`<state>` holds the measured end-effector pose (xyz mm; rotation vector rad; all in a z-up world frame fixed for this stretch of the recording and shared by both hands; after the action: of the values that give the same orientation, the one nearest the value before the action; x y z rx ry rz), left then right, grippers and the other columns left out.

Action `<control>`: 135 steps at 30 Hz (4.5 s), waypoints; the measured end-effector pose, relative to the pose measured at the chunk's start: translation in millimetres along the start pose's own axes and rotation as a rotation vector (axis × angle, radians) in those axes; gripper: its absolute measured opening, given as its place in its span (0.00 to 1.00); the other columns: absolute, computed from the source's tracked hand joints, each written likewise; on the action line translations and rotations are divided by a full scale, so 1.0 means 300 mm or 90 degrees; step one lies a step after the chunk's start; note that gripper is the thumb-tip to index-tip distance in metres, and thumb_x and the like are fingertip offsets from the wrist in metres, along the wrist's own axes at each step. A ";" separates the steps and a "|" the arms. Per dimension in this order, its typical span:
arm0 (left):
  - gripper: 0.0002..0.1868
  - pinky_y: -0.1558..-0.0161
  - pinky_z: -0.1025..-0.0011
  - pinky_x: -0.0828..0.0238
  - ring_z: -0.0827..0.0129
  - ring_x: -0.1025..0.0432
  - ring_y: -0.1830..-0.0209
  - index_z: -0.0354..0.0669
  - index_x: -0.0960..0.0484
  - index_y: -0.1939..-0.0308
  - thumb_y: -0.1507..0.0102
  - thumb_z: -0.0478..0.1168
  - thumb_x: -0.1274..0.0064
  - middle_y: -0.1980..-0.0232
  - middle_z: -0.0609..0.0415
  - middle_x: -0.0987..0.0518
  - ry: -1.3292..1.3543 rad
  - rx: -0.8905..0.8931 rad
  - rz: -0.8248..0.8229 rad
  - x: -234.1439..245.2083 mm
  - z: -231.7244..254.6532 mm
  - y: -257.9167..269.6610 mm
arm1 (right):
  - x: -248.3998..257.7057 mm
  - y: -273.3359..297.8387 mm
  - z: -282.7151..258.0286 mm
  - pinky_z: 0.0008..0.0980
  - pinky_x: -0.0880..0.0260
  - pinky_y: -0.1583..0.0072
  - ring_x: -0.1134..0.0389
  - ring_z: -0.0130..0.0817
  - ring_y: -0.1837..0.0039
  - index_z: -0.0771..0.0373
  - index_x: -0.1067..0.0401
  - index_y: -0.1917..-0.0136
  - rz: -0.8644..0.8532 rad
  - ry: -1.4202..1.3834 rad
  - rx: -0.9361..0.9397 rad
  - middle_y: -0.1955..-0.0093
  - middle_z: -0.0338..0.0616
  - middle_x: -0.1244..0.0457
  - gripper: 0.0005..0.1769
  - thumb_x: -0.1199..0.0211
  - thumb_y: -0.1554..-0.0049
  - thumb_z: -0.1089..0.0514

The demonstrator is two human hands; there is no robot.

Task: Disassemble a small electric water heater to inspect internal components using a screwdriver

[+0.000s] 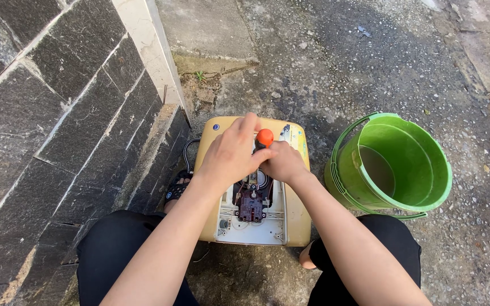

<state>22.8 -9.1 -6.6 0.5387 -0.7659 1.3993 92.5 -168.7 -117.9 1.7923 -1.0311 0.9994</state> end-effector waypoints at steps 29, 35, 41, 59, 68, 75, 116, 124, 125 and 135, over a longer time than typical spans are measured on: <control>0.39 0.49 0.41 0.27 0.33 0.23 0.49 0.38 0.20 0.47 0.35 0.71 0.62 0.53 0.35 0.19 -0.107 0.139 -0.098 0.043 0.012 0.033 | -0.213 -0.058 0.051 0.58 0.26 0.41 0.26 0.56 0.43 0.63 0.23 0.47 -0.011 0.099 -0.063 0.52 0.51 0.30 0.26 0.43 0.44 0.39; 0.22 0.51 0.43 0.25 0.32 0.23 0.52 0.56 0.25 0.45 0.40 0.56 0.46 0.56 0.39 0.20 -0.111 0.063 -0.151 -0.013 -0.032 0.040 | -0.239 -0.069 0.069 0.53 0.28 0.38 0.27 0.51 0.39 0.59 0.22 0.44 0.026 0.055 -0.105 0.48 0.46 0.28 0.23 0.45 0.44 0.45; 0.20 0.51 0.47 0.25 0.37 0.21 0.54 0.55 0.24 0.50 0.42 0.55 0.43 0.58 0.42 0.18 -0.159 0.039 -0.125 0.003 -0.076 0.040 | -0.250 -0.093 0.057 0.52 0.26 0.41 0.25 0.52 0.44 0.59 0.23 0.48 0.028 0.152 -0.054 0.52 0.45 0.28 0.21 0.47 0.46 0.46; 0.36 0.45 0.44 0.27 0.36 0.24 0.43 0.36 0.25 0.43 0.36 0.66 0.54 0.47 0.32 0.21 -0.024 0.123 -0.058 0.103 -0.116 0.022 | -0.214 -0.038 0.007 0.55 0.23 0.47 0.28 0.45 0.43 0.54 0.25 0.41 0.077 0.235 0.098 0.47 0.39 0.34 0.15 0.40 0.39 0.48; 0.26 0.42 0.44 0.26 0.33 0.25 0.46 0.56 0.40 0.43 0.41 0.38 0.45 0.39 0.44 0.32 0.062 0.015 -0.167 0.079 -0.066 0.017 | -0.250 -0.061 0.046 0.52 0.23 0.49 0.26 0.47 0.49 0.57 0.25 0.46 0.105 0.226 0.041 0.51 0.41 0.33 0.17 0.48 0.39 0.47; 0.23 0.49 0.41 0.26 0.32 0.23 0.53 0.59 0.37 0.49 0.39 0.57 0.45 0.50 0.47 0.25 -0.102 0.018 -0.064 -0.009 -0.063 -0.059 | -0.344 -0.121 0.146 0.51 0.23 0.51 0.25 0.48 0.53 0.58 0.24 0.50 0.124 0.267 0.028 0.57 0.39 0.32 0.19 0.47 0.40 0.43; 0.28 0.49 0.42 0.24 0.27 0.25 0.51 0.51 0.41 0.37 0.38 0.32 0.47 0.47 0.36 0.31 0.118 -0.122 -0.104 0.018 -0.022 -0.019 | -0.310 -0.108 0.091 0.53 0.25 0.49 0.25 0.50 0.51 0.57 0.22 0.55 0.103 0.241 0.025 0.58 0.41 0.30 0.14 0.45 0.45 0.50; 0.34 0.63 0.40 0.24 0.29 0.22 0.67 0.43 0.28 0.61 0.39 0.73 0.53 0.65 0.40 0.22 -0.174 -0.016 0.162 -0.044 -0.104 -0.078 | -0.277 -0.063 0.066 0.53 0.23 0.53 0.26 0.46 0.51 0.58 0.25 0.49 0.144 0.280 0.149 0.52 0.40 0.33 0.12 0.46 0.44 0.59; 0.35 0.63 0.40 0.23 0.29 0.22 0.66 0.42 0.27 0.61 0.39 0.73 0.53 0.65 0.40 0.23 -0.162 -0.007 0.160 -0.041 -0.104 -0.076 | -0.271 -0.063 0.059 0.53 0.23 0.52 0.26 0.45 0.50 0.57 0.25 0.48 0.136 0.280 0.148 0.51 0.39 0.33 0.12 0.46 0.44 0.59; 0.29 0.49 0.38 0.26 0.25 0.26 0.48 0.44 0.41 0.45 0.36 0.55 0.44 0.44 0.35 0.29 0.065 0.130 -0.020 0.059 -0.048 -0.066 | -0.209 -0.071 0.055 0.50 0.22 0.49 0.25 0.46 0.50 0.50 0.21 0.51 0.072 0.228 0.083 0.55 0.34 0.31 0.12 0.35 0.43 0.44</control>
<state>44.6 10.9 -0.7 0.6299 -0.5341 1.4726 93.7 -160.6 -185.5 1.5914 -0.8639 1.4256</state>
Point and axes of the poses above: each hand's wrist, its own y-axis away from the middle knuckle, its own x-axis out of the back of the hand, z = x × y, the point moved 2 cm from there along -y, towards the middle knuckle
